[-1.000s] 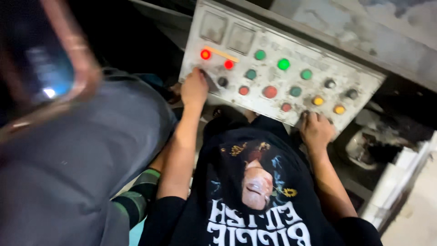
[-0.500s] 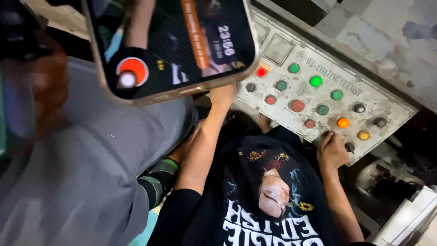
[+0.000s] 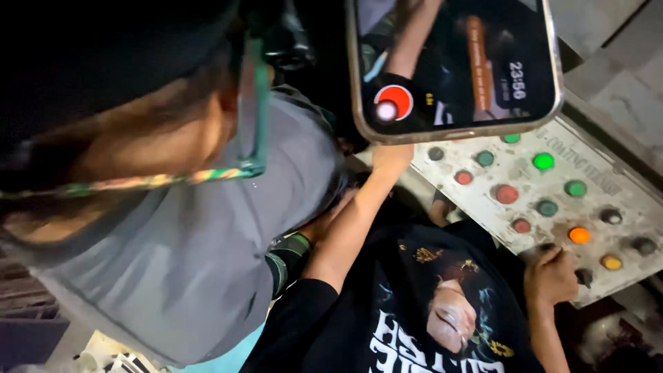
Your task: Operating the control panel of an industrial varnish coating machine by pressing buttons and adjusting dials.
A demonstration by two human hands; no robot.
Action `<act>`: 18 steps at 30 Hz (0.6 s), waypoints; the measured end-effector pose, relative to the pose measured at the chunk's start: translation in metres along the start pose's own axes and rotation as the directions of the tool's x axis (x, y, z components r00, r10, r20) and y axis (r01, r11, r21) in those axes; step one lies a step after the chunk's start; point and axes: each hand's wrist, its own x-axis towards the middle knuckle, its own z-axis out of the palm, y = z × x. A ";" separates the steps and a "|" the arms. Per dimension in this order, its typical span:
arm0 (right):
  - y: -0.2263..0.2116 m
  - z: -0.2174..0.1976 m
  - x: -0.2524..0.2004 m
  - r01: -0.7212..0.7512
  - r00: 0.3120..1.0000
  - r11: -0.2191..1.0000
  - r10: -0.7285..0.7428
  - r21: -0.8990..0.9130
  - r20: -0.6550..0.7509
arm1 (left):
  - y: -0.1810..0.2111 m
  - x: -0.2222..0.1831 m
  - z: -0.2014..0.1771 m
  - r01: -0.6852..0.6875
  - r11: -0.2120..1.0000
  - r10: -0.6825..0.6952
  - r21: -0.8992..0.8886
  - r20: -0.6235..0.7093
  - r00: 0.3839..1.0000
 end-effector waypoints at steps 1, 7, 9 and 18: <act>0.000 0.000 -0.001 -0.019 1.000 1.000 0.018 0.003 0.014 | 0.001 -0.003 -0.002 -0.004 1.000 0.004 -0.009 0.005 1.000; 0.001 0.004 -0.001 -0.054 0.998 0.999 0.054 0.003 0.027 | 0.010 -0.010 -0.012 -0.022 0.999 0.023 -0.042 0.026 0.999; 0.002 0.007 -0.001 -0.057 0.998 0.998 0.057 -0.002 0.033 | 0.011 -0.011 -0.014 -0.031 0.998 0.033 -0.051 0.037 0.999; -0.008 -0.020 0.008 -0.152 0.985 0.968 0.132 0.201 0.111 | -0.042 0.042 -0.062 -0.550 0.785 0.491 -0.286 -0.255 0.833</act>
